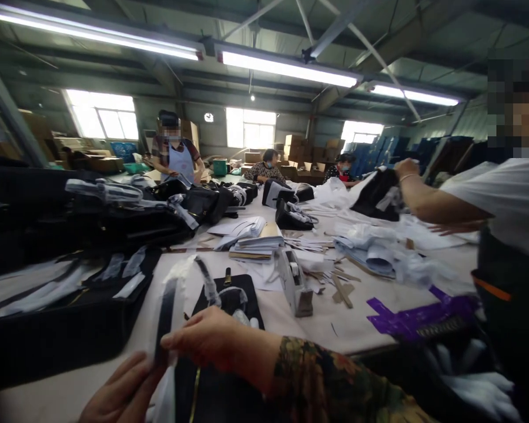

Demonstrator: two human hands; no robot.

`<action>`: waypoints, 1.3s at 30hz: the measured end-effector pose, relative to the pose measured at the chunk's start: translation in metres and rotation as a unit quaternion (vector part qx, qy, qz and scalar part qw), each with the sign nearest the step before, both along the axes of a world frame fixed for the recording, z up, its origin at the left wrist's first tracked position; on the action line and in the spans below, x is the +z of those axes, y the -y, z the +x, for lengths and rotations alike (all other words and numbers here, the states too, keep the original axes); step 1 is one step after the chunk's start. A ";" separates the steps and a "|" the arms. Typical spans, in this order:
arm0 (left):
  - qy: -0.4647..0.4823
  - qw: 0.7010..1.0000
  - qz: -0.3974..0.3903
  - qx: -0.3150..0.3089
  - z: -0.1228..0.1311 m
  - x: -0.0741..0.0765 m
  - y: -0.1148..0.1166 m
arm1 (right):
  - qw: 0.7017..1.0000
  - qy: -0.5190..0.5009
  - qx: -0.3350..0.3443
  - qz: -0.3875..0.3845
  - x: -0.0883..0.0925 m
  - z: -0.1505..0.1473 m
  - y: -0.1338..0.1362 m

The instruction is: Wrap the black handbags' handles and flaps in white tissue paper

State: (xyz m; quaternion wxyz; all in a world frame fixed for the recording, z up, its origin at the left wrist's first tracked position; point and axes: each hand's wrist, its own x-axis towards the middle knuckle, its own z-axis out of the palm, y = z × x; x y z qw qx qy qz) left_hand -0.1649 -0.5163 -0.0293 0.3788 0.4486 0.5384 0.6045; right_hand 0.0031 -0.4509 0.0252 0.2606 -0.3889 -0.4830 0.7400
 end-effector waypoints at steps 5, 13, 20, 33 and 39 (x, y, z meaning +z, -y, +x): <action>-0.035 0.994 0.054 -0.093 0.010 0.006 0.005 | 0.997 -0.014 -0.045 -0.054 -0.011 -0.011 0.010; 0.238 0.943 -0.114 -0.202 -0.004 0.008 -0.001 | 0.787 0.214 -0.002 0.579 -0.022 -0.008 0.025; 0.267 0.950 -0.087 -0.133 0.012 0.001 -0.004 | 0.627 0.296 0.057 0.718 -0.037 -0.005 0.024; -0.208 0.928 0.217 -0.221 -0.006 0.000 0.000 | 0.991 -0.091 0.012 -0.093 -0.018 -0.001 0.012; 0.014 0.970 0.027 -0.240 -0.009 0.004 -0.005 | 0.969 0.075 -0.028 0.235 -0.013 -0.009 0.019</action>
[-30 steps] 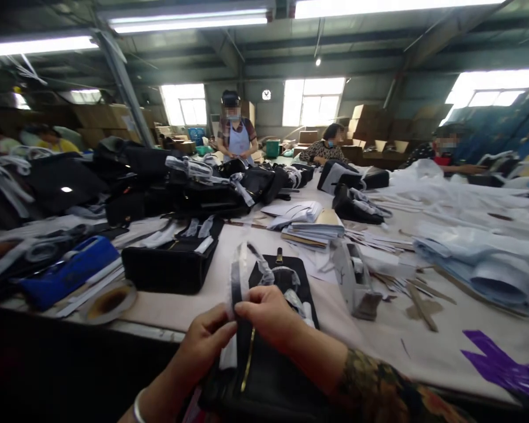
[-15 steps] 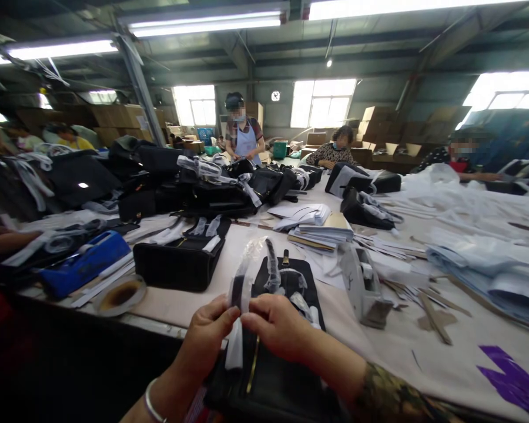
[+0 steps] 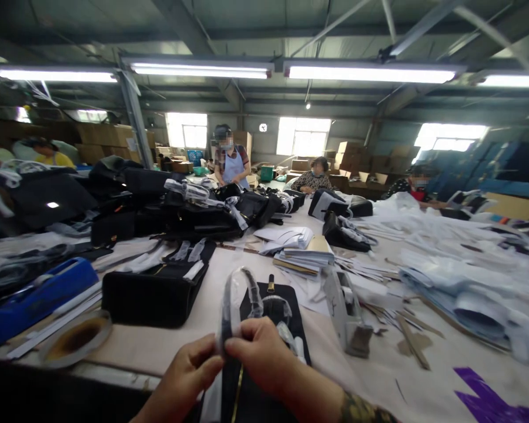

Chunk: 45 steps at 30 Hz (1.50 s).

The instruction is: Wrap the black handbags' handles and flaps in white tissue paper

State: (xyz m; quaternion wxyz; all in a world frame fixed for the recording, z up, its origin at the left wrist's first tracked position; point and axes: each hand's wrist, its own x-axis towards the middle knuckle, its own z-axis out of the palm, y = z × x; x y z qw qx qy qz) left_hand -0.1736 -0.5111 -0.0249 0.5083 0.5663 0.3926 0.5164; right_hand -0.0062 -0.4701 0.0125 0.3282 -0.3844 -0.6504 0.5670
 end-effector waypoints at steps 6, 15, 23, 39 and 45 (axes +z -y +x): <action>0.234 0.942 -0.241 0.002 0.006 0.010 -0.012 | 0.790 0.206 0.027 0.577 -0.019 0.000 -0.006; -0.038 0.989 -0.038 0.141 0.017 0.008 -0.001 | 0.762 0.236 0.090 0.596 -0.023 0.012 0.000; -0.101 0.975 0.125 0.154 0.016 0.008 0.008 | 0.984 -0.051 0.119 -0.119 -0.003 0.024 -0.012; -0.024 0.999 0.032 0.020 0.010 0.005 0.011 | 0.999 -0.003 0.044 0.005 0.003 0.015 0.003; 0.296 0.928 -0.224 -0.019 0.013 0.007 0.001 | 0.831 0.240 0.069 0.497 -0.007 0.017 0.006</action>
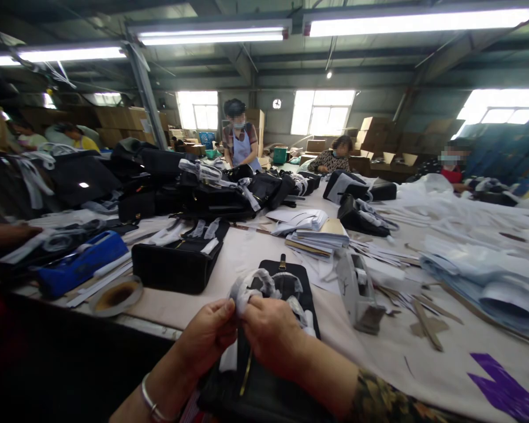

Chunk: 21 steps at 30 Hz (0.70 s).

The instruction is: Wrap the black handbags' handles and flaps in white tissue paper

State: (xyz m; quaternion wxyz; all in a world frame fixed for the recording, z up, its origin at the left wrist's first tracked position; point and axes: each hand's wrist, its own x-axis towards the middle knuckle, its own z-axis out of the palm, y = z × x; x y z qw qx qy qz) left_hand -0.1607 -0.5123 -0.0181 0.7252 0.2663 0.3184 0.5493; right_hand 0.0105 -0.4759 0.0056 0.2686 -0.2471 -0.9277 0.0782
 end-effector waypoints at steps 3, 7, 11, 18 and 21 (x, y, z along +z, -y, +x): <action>0.041 0.999 -0.029 -0.007 0.004 0.001 -0.002 | 0.991 0.087 0.002 0.106 -0.007 0.000 0.001; -0.009 0.999 -0.047 0.008 0.007 0.002 -0.002 | 0.989 0.131 0.009 0.068 -0.007 0.005 0.004; -0.170 0.982 0.041 0.068 0.006 0.006 0.003 | 0.969 -0.032 -0.004 -0.245 0.001 0.011 -0.002; -0.384 0.876 0.267 0.115 0.012 0.004 0.016 | 0.619 -0.297 -0.017 -0.727 0.004 0.005 -0.014; -0.392 0.870 0.283 0.096 0.007 0.000 0.014 | 0.613 -0.322 -0.047 -0.720 0.000 0.000 -0.013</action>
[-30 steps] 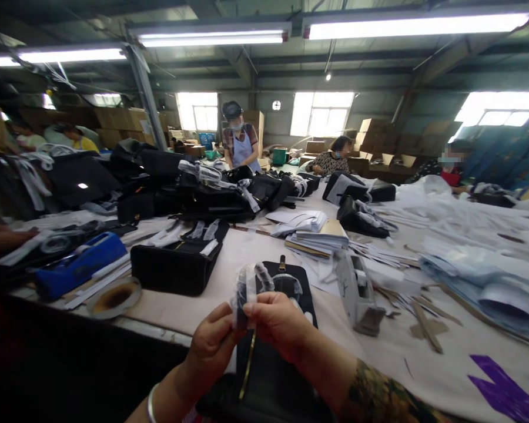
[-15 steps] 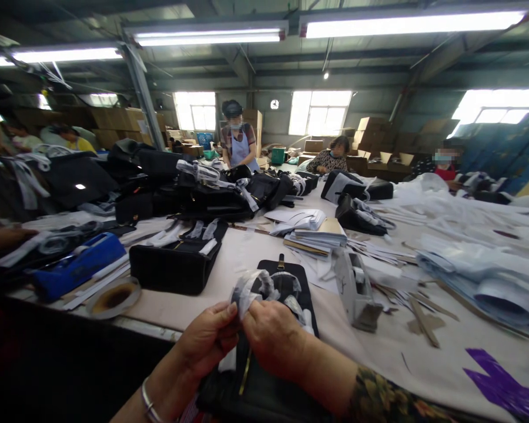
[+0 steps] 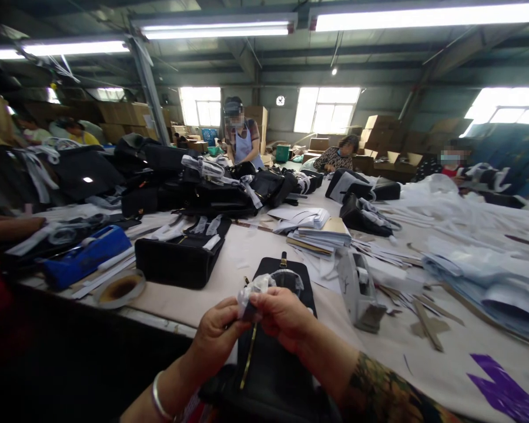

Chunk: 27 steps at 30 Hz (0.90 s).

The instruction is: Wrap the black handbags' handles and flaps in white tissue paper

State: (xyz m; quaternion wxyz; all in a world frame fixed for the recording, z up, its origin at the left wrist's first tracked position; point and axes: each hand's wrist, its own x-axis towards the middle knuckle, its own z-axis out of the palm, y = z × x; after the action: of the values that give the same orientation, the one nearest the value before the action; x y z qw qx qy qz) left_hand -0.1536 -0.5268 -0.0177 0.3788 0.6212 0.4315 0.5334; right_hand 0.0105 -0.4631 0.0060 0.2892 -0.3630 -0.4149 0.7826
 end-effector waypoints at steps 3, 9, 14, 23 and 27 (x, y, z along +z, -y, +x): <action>0.073 0.990 -0.106 -0.054 -0.009 -0.003 -0.007 | 0.987 0.092 -0.008 0.135 -0.003 -0.002 0.001; 0.174 0.952 -0.249 -0.038 -0.003 -0.005 -0.028 | 0.759 0.391 0.021 0.520 -0.006 -0.008 0.009; 0.094 0.974 -0.207 0.020 0.013 -0.006 -0.033 | 0.622 0.556 0.080 0.545 -0.008 -0.014 0.020; 0.064 0.986 -0.156 0.014 -0.001 -0.013 -0.032 | 0.992 0.119 0.014 0.036 -0.015 0.008 -0.010; 0.024 0.994 -0.104 0.009 0.001 -0.019 -0.027 | 0.985 -0.007 -0.066 -0.158 -0.019 -0.003 -0.017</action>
State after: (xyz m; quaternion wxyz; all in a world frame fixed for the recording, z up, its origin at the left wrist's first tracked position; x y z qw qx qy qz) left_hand -0.1528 -0.4997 -0.0371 0.4469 0.5617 0.4810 0.5035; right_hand 0.0076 -0.4460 -0.0134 0.2822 -0.4248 -0.2590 0.8203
